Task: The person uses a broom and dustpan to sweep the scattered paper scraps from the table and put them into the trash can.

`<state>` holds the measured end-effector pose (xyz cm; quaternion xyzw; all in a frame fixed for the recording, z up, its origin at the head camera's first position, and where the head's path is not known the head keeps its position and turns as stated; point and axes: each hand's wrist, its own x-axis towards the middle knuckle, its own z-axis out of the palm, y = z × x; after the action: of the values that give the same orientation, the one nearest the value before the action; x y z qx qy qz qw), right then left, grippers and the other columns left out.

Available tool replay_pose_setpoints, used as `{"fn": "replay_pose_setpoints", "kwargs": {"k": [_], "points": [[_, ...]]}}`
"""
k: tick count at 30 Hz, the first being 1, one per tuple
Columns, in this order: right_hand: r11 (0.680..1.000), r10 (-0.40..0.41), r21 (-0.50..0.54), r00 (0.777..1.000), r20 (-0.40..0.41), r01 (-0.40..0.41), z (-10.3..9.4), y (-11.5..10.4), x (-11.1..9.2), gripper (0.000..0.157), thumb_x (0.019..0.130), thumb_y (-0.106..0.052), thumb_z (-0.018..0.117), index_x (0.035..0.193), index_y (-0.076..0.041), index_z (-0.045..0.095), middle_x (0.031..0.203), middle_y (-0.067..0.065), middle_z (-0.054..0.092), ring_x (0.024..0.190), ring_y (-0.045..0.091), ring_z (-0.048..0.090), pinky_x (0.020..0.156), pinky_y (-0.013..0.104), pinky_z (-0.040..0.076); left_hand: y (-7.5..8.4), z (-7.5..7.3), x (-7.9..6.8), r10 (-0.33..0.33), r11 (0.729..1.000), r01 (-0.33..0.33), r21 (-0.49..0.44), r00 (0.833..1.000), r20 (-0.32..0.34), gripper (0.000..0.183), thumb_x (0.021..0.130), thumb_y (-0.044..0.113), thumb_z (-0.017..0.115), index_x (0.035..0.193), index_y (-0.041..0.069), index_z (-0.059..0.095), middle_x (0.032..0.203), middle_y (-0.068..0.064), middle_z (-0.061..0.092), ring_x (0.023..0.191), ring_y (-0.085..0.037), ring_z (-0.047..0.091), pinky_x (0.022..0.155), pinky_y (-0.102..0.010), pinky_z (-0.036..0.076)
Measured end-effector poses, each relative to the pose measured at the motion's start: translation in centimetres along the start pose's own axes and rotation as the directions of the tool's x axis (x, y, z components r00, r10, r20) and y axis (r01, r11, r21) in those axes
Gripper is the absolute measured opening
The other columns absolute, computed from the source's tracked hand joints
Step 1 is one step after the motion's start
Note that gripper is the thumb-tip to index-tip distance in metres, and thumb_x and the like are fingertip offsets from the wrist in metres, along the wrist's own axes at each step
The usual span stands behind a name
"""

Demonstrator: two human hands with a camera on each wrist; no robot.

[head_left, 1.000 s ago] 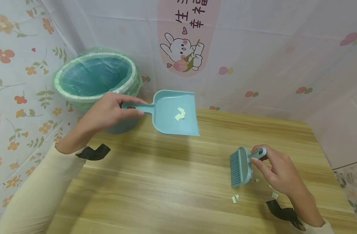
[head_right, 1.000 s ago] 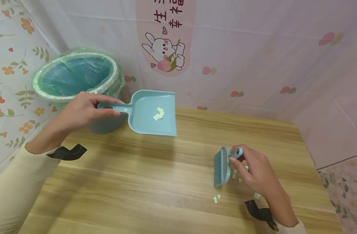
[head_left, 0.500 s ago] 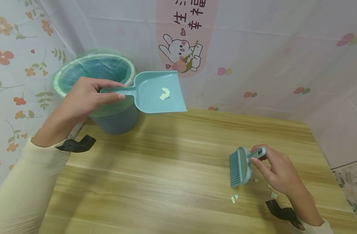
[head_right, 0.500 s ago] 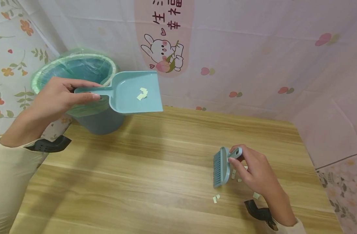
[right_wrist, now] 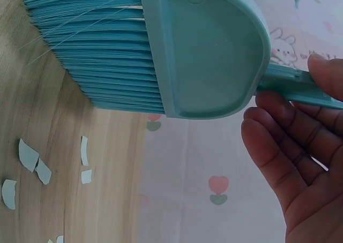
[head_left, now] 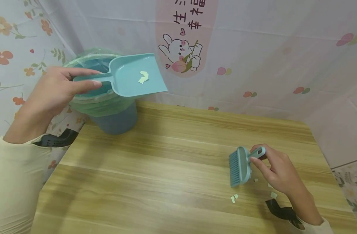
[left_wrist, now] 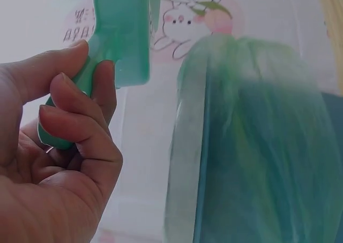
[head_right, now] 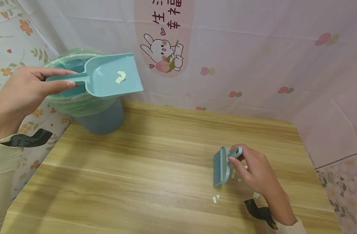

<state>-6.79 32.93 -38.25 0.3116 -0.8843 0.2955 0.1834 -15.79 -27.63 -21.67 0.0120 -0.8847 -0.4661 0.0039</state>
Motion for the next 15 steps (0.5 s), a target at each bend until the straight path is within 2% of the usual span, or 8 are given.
{"fn": "replay_pose_setpoints", "kwargs": {"k": [1, 2, 3, 4, 5, 6, 9, 15], "points": [[1.0, 0.001, -0.002, 1.0, 0.0, -0.001, 0.0, 0.0, 0.0, 0.017, 0.102, -0.003, 0.073, 0.117, -0.002, 0.066, 0.093, -0.006, 0.071, 0.079, 0.006, 0.064, 0.057, 0.017, 0.047, -0.2, -0.3, 0.0, -0.002, 1.0, 0.002, -0.001, 1.0, -0.008, 0.047, 0.097, 0.045, 0.087, 0.141, 0.034, 0.077, 0.071, 0.011, 0.041, 0.091, -0.017, 0.049, 0.065, -0.029, 0.041], [1.0, 0.001, -0.004, 1.0, 0.0, -0.001, 0.0, 0.0, 0.0, 0.017, 0.102, -0.002, 0.073, 0.117, -0.002, 0.066, 0.093, -0.006, 0.071, 0.079, 0.006, 0.065, 0.057, 0.017, 0.047, -0.4, -0.6, 0.0, -0.013, 1.0, 0.014, 0.003, 1.0, -0.018, 0.048, 0.097, 0.046, 0.086, 0.142, 0.036, 0.077, 0.067, 0.011, 0.038, 0.09, -0.016, 0.053, 0.065, -0.03, 0.041], [1.0, 0.002, -0.007, 1.0, -0.001, -0.002, 0.0, 0.0, 0.0, 0.017, 0.102, -0.002, 0.073, 0.117, -0.002, 0.066, 0.093, -0.006, 0.071, 0.079, 0.006, 0.065, 0.057, 0.017, 0.047, -0.6, -0.9, -0.1, -0.022, 1.0, 0.022, -0.001, 0.999, -0.024, 0.048, 0.097, 0.046, 0.085, 0.144, 0.036, 0.075, 0.074, 0.011, 0.049, 0.092, -0.015, 0.058, 0.071, -0.028, 0.043], [1.0, 0.002, -0.009, 1.0, -0.001, -0.002, 0.0, 0.0, 0.0, 0.018, 0.101, -0.002, 0.073, 0.117, -0.002, 0.066, 0.093, -0.006, 0.071, 0.079, 0.006, 0.065, 0.057, 0.017, 0.047, -0.8, -1.2, -0.1, -0.031, 0.999, 0.03, -0.017, 0.999, -0.032, 0.048, 0.098, 0.045, 0.085, 0.144, 0.036, 0.075, 0.084, 0.01, 0.06, 0.094, -0.016, 0.062, 0.078, -0.026, 0.046], [1.0, 0.002, -0.011, 1.0, -0.002, -0.002, 0.0, 0.0, -0.1, 0.018, 0.101, -0.001, 0.073, 0.117, -0.002, 0.066, 0.093, -0.006, 0.071, 0.079, 0.006, 0.065, 0.058, 0.017, 0.047, -1.0, -1.4, -0.1, -0.034, 0.999, 0.033, -0.026, 0.999, -0.04, 0.048, 0.099, 0.043, 0.085, 0.145, 0.035, 0.074, 0.104, 0.009, 0.068, 0.113, -0.014, 0.061, 0.088, -0.023, 0.044], [1.0, 0.002, -0.012, 1.0, -0.002, -0.002, 0.0, 0.0, -0.1, 0.018, 0.101, -0.001, 0.073, 0.117, -0.002, 0.066, 0.093, -0.006, 0.071, 0.08, 0.006, 0.065, 0.058, 0.017, 0.047, -1.2, -1.7, -0.1, -0.028, 0.999, 0.027, -0.026, 0.998, -0.049, 0.048, 0.1, 0.042, 0.084, 0.146, 0.034, 0.074, 0.127, 0.009, 0.069, 0.127, -0.012, 0.055, 0.095, -0.021, 0.039], [1.0, 0.002, -0.009, 1.0, -0.003, -0.002, 0.0, 0.0, -0.1, 0.018, 0.101, -0.001, 0.074, 0.117, -0.002, 0.066, 0.093, -0.006, 0.071, 0.08, 0.006, 0.066, 0.058, 0.017, 0.048, -1.7, -2.3, -0.2, -0.026, 0.998, 0.022, -0.061, 0.997, -0.072, 0.045, 0.101, 0.036, 0.083, 0.145, 0.03, 0.075, 0.16, 0.01, 0.053, 0.127, -0.011, 0.056, 0.099, -0.017, 0.041], [1.0, 0.004, 0.013, 1.0, -0.001, -0.004, 0.0, 0.1, -0.1, 0.018, 0.1, 0.0, 0.074, 0.117, -0.002, 0.066, 0.093, -0.006, 0.072, 0.079, 0.006, 0.064, 0.056, 0.017, 0.047, -2.3, -3.2, -0.6, -0.073, 0.991, 0.057, -0.119, 0.989, -0.131, 0.042, 0.099, 0.034, 0.085, 0.14, 0.029, 0.078, 0.144, 0.015, 0.06, 0.108, -0.01, 0.049, 0.076, -0.021, 0.039]]}}
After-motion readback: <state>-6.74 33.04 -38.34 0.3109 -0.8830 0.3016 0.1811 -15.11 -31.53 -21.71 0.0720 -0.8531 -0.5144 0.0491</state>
